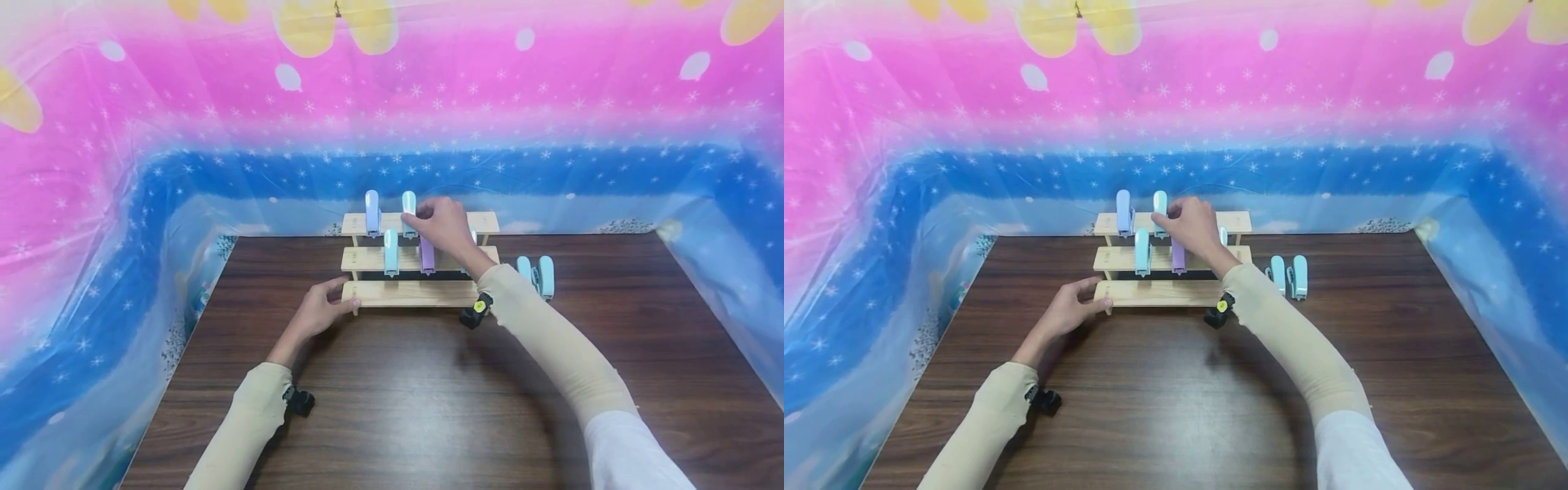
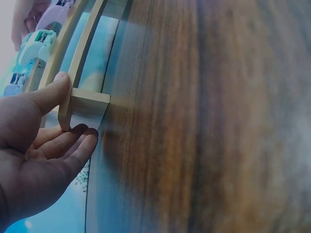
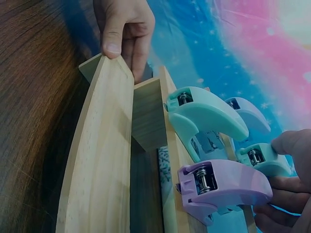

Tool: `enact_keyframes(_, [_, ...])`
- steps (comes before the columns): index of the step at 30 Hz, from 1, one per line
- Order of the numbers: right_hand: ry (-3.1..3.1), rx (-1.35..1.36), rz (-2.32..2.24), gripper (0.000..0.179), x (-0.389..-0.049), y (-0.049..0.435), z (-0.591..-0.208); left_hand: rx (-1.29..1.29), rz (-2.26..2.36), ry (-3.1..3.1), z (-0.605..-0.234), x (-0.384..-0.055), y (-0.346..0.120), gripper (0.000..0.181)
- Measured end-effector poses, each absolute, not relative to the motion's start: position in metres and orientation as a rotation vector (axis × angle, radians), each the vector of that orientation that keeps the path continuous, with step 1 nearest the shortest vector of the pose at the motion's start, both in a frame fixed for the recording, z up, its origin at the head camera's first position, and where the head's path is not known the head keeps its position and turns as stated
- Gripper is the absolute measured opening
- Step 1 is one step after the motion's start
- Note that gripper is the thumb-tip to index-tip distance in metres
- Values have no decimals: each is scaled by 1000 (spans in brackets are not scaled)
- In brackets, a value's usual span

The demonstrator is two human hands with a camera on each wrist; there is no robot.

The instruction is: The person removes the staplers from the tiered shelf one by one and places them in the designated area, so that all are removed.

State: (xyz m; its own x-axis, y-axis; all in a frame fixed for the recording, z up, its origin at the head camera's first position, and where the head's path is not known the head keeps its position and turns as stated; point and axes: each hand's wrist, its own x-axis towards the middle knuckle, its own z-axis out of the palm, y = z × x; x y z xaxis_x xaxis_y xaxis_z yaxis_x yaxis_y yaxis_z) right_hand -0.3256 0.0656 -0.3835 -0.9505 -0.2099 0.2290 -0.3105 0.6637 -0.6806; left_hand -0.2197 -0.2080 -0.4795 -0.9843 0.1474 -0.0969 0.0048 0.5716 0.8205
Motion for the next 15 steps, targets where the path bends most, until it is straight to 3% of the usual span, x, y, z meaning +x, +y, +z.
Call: enact_keyframes(15, [-2724,320,1255,43,-325,62,-388,130,1389,2644,-480,-221,-208,71])
